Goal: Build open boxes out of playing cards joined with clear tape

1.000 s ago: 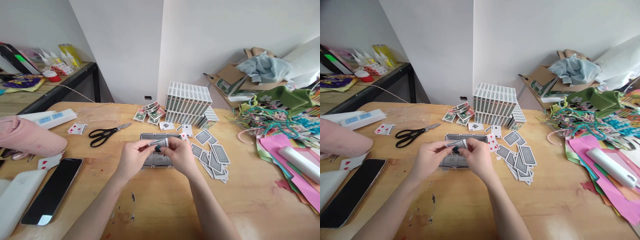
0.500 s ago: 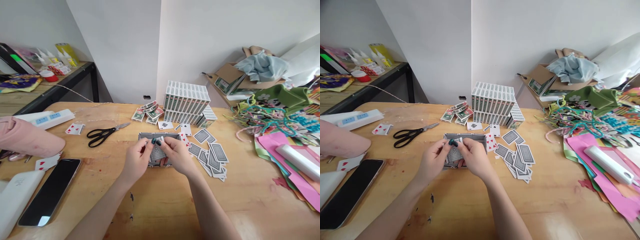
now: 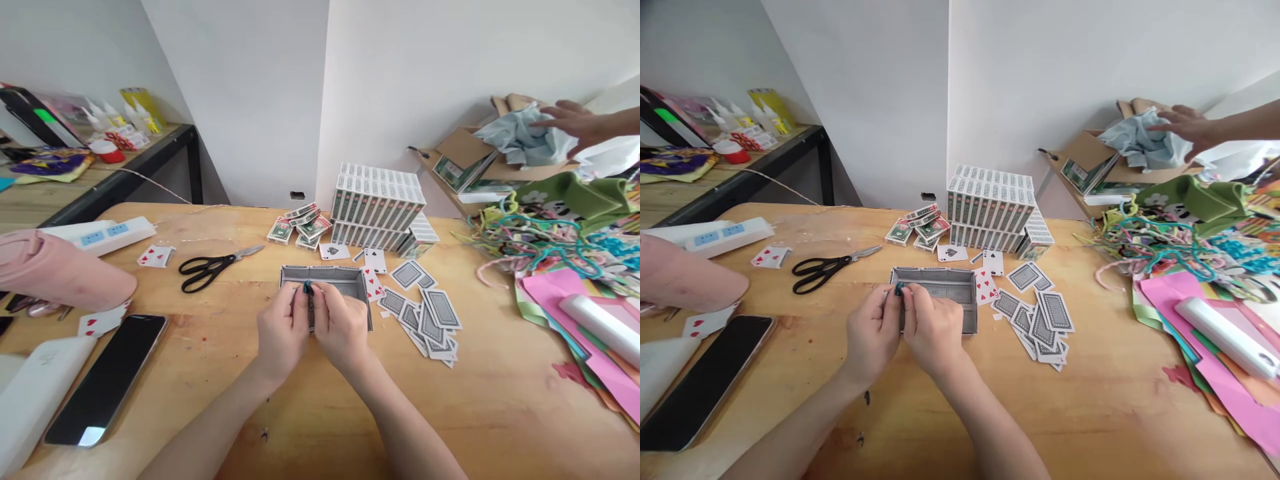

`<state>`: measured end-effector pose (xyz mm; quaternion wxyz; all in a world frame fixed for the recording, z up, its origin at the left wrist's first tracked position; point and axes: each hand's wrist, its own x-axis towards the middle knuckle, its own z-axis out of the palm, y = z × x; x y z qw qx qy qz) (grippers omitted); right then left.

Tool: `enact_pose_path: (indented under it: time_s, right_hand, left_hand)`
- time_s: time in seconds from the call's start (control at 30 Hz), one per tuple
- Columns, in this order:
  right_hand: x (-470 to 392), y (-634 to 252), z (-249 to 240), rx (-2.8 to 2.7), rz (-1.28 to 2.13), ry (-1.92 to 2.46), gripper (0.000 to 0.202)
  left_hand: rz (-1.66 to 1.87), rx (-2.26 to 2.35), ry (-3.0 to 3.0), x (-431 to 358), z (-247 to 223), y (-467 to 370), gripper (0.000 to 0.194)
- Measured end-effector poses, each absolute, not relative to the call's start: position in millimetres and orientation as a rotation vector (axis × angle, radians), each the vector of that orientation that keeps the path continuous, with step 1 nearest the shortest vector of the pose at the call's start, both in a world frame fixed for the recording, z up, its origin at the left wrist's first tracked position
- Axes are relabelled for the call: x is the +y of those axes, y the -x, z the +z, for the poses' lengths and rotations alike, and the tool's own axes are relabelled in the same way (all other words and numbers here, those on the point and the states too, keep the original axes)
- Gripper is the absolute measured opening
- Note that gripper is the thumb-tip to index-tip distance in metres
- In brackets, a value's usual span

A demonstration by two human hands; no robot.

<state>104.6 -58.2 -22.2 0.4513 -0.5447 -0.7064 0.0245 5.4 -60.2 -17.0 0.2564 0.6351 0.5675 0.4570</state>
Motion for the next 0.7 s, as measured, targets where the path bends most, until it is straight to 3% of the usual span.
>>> enact_pose_path:
  time_s: [0.2,0.47,0.57,0.7]
  right_hand:
    - [-48,-134,-13,-1.557,0.489,1.508,0.037]
    - [-26,-200,-22,-1.487,0.608,2.121,0.035]
    - [-23,-204,-31,-1.605,0.649,2.247,0.042]
    - [-20,-201,-41,-1.777,0.695,2.294,0.030]
  left_hand:
    - [1.233,1.821,-1.720,-27,-9,35,0.028]
    - [0.259,2.297,-1.863,19,-46,97,0.031]
    - [0.387,2.298,-1.927,22,-58,97,0.036]
    - [0.959,1.992,-1.983,20,-63,82,0.032]
